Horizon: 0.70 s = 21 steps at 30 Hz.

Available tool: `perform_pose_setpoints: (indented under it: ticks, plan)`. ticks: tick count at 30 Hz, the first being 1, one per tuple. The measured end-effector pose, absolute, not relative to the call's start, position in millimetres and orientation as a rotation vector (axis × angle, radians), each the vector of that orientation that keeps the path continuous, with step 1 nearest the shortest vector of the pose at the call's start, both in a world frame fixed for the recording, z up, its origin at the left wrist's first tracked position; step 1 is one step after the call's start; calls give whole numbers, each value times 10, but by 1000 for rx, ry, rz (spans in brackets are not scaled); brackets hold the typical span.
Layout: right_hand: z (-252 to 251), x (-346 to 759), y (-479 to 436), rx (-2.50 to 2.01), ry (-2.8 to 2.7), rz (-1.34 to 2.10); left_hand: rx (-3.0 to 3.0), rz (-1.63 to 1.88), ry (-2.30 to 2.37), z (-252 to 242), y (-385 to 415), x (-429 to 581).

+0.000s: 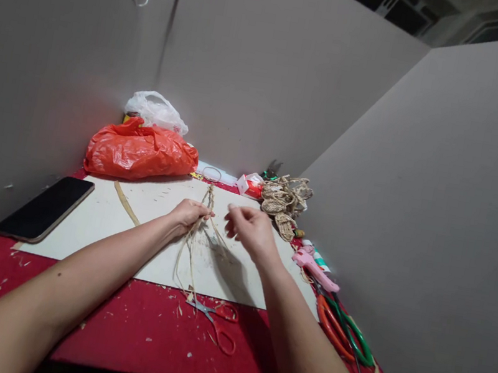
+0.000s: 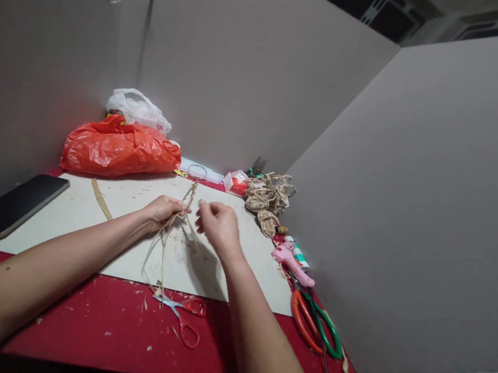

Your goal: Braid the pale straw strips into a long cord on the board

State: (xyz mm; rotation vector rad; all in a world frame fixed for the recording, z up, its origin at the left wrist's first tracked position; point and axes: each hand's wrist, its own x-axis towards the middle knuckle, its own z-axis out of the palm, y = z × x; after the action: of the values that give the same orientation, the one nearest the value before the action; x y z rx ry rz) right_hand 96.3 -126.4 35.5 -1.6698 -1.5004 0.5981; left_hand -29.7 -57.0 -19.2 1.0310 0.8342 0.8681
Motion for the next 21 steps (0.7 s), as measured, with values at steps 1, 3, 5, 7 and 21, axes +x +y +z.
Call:
perform_pose_setpoints:
  ticks: [1,3,5,7,21]
  plan:
    - [364,1006,-1230,-1637,-1428,532,1033,868,830,-187,-566,-303]
    - [327,1033,-1146,-1622,-1400,554,1046,871,818,-181,-562,-312]
    - [240,992,-1069,-1612,-1411,830,1062,878,809,-180,-567,-316]
    - [150,931,-1023,-1546,-1342,1185,1080,891,807,-182,-583,-314]
    - [-83,1140,-928,-1143,-853,1964,1486,1023,789,-200,-626,-223]
